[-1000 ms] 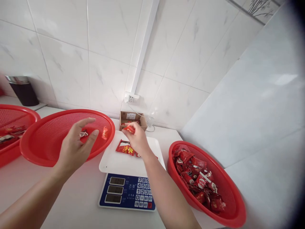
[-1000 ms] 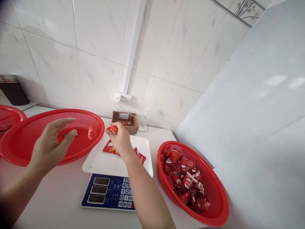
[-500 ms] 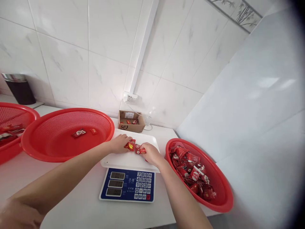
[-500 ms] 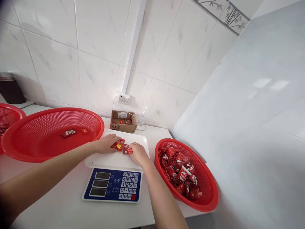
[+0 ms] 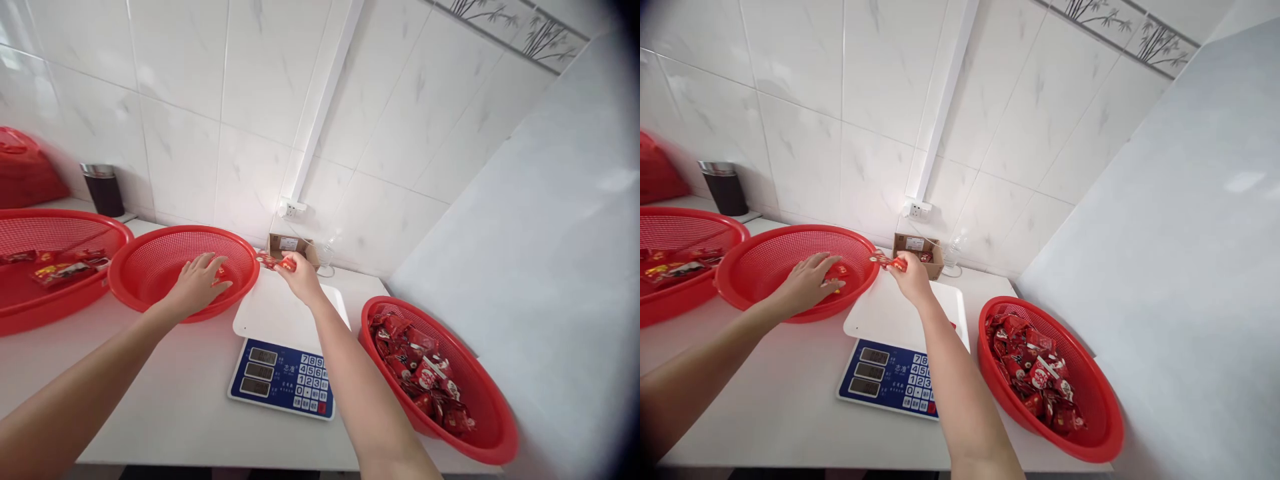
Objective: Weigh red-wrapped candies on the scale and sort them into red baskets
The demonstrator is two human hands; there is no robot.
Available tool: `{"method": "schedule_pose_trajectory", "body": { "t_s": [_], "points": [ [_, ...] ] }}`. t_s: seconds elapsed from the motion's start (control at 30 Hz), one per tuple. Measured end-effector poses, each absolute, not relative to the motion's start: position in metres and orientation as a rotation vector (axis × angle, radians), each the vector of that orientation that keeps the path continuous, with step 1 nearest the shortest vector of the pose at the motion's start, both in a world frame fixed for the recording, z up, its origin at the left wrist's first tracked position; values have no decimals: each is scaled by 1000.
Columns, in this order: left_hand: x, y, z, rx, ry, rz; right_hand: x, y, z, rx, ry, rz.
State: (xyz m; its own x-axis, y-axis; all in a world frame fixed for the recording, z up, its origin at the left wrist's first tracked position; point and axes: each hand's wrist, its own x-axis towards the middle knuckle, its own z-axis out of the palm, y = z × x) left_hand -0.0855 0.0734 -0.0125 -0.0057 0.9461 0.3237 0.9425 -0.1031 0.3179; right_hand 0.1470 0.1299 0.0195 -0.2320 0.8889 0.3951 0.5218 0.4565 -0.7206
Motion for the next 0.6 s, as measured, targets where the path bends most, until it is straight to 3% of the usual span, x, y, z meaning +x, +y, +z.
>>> {"method": "schedule_pose_trajectory", "body": {
  "t_s": [0.17,0.37,0.6],
  "points": [
    [-101,32,-33,2083,2061,902,171,115,22,-1289,-1942,470],
    [-110,-3,-47,2082,1997,945,258,71,-19,-1611,-2172,490],
    [-53,-9,-45,2251,1710,1038,267,61,-47,-1649,-2079,460]
  ]
}}
